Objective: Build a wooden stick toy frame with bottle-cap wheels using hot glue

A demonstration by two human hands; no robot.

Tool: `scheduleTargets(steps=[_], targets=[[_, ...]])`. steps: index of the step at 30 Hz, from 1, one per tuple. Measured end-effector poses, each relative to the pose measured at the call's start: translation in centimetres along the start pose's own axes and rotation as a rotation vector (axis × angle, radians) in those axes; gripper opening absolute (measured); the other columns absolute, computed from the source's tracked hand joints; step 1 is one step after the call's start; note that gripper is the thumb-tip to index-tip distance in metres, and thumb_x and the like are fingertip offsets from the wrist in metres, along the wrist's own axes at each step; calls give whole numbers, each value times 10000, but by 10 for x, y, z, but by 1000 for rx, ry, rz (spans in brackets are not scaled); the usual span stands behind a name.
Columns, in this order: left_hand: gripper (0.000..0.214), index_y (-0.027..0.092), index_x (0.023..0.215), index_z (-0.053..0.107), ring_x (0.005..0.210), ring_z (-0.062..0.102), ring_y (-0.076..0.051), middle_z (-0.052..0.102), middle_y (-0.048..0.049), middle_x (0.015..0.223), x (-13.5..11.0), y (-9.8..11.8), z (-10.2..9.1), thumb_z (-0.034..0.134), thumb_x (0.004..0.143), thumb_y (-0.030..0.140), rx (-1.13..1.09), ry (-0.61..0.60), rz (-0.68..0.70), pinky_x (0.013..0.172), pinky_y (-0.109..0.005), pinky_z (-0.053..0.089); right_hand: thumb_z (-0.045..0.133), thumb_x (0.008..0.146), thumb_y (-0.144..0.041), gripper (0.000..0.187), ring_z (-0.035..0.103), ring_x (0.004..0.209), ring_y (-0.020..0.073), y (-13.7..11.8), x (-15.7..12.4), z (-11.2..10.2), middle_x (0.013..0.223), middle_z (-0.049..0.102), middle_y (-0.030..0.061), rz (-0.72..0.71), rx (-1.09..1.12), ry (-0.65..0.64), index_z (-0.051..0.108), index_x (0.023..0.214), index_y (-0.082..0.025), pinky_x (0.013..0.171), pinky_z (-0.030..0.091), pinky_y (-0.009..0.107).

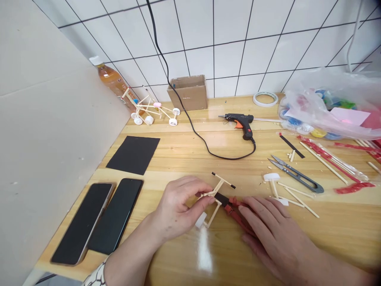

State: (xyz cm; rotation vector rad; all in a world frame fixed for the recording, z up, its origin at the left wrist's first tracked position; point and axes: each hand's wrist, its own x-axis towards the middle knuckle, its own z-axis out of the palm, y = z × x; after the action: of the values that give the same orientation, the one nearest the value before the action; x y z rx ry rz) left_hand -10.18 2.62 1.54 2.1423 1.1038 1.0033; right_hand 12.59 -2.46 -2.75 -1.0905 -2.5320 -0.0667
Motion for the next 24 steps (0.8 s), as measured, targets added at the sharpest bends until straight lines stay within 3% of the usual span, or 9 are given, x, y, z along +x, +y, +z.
scheduleTargets(steps=[9,24], targets=[[70,147,825,659,604,603,-116,665,-38,697,0,4,-5,643,757,141,-64,15,-69,560,-221,499,453,844,-183,307,582,957,276,0,3,-2,1047,658,170,-6,1,32,592,1097,-80,818,442,461],[94,153,833,684,661,635,-137,687,-47,735,0,6,-8,648,756,112,-108,51,-74,601,-244,524,464,846,-184,309,586,958,276,1,2,-1,1061,659,166,-10,17,14,590,1109,-81,827,438,458]])
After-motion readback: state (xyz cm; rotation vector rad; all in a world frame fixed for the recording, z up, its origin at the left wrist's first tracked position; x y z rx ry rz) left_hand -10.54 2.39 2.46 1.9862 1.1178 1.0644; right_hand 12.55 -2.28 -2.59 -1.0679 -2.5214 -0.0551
